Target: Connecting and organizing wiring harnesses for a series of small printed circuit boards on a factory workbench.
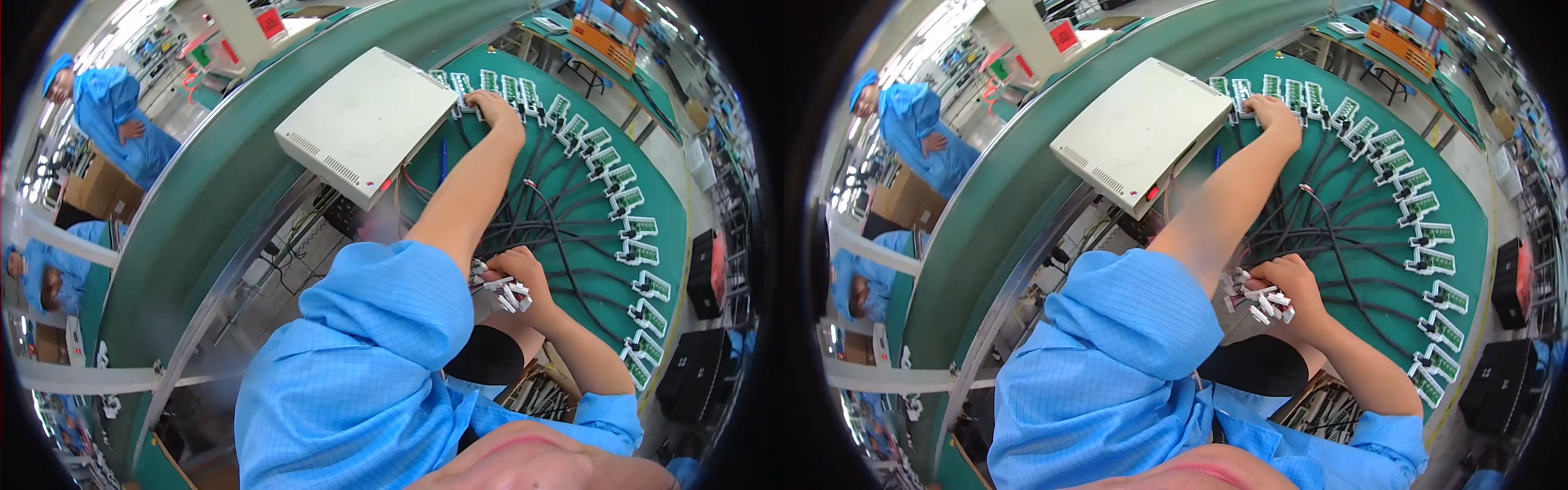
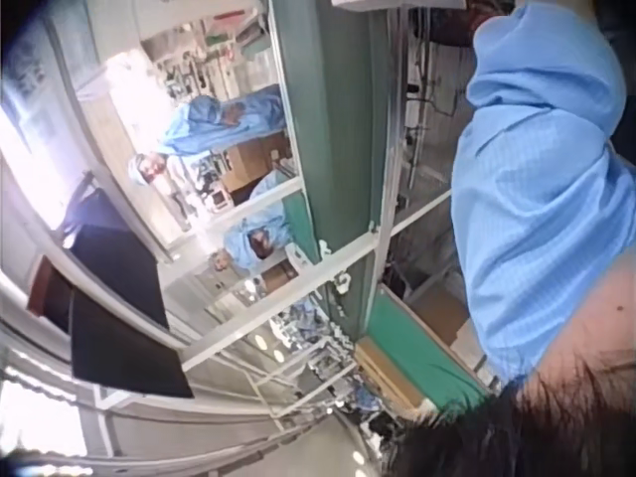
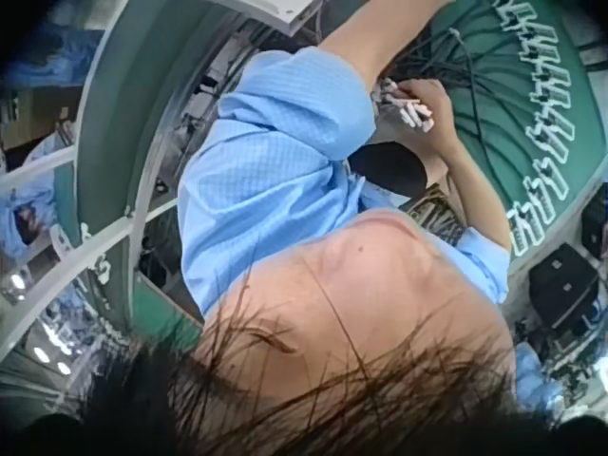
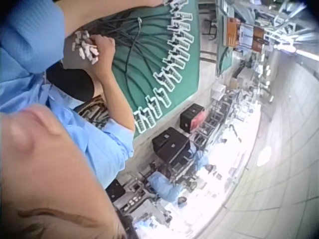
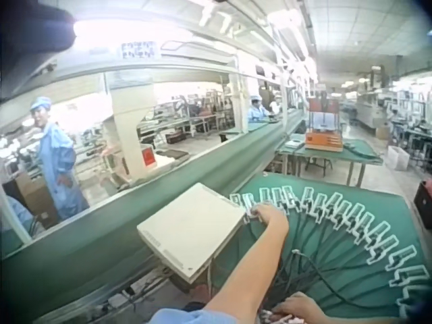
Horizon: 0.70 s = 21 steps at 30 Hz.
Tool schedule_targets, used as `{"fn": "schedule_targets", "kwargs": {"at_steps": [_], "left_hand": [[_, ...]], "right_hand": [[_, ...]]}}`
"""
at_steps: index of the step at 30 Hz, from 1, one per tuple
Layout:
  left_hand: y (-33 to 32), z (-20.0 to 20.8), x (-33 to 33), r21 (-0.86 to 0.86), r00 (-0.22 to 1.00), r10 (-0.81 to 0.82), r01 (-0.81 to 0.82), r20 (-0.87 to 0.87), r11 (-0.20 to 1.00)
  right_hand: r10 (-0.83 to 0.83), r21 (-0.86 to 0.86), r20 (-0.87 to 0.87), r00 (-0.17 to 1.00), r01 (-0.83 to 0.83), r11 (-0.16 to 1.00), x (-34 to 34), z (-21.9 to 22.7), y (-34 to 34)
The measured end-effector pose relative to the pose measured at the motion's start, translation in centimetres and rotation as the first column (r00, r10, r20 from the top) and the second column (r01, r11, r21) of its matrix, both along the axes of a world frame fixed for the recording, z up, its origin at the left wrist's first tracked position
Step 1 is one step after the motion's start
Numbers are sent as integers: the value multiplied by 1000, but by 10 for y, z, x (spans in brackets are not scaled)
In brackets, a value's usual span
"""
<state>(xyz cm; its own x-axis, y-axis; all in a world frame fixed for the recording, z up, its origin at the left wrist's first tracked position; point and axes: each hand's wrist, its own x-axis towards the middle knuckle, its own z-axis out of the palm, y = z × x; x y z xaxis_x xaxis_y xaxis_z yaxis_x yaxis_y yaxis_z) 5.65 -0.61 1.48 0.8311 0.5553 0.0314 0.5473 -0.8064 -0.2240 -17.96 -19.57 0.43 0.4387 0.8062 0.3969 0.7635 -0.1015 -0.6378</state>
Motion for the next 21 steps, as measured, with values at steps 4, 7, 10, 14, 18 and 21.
{"fn": "schedule_targets", "kwargs": {"at_steps": [4, 7, 10, 14, 18, 21], "left_hand": [[-9, -3, 0, 7, 1000, 8, -8, -10, 1000], [2, -5, 8, -1, 997, 48, -48, 54, 999], [2, -8, 10, -41, 982, 21, -13, 188, 999], [5, -7, 11, -97, 961, 72, -48, 268, 994], [10, 4, 12, -208, 982, 104, -70, 155, 976], [7, 16, 2, -199, 997, 46, -32, 68, 980]], "right_hand": [[-19, 12, 12, 1000, 19, 1000, 0, 1, -2], [-7, 20, 30, 1000, 6, 1000, -1, 2, 2], [-9, 19, 31, 999, 8, 1000, 0, 1, 1], [-6, 20, 32, 999, 5, 1000, 0, 0, 2], [3, 7, 36, 999, -3, 1000, 0, 2, 3], [18, 9, 30, 999, -18, 1000, 1, 2, 2]]}}
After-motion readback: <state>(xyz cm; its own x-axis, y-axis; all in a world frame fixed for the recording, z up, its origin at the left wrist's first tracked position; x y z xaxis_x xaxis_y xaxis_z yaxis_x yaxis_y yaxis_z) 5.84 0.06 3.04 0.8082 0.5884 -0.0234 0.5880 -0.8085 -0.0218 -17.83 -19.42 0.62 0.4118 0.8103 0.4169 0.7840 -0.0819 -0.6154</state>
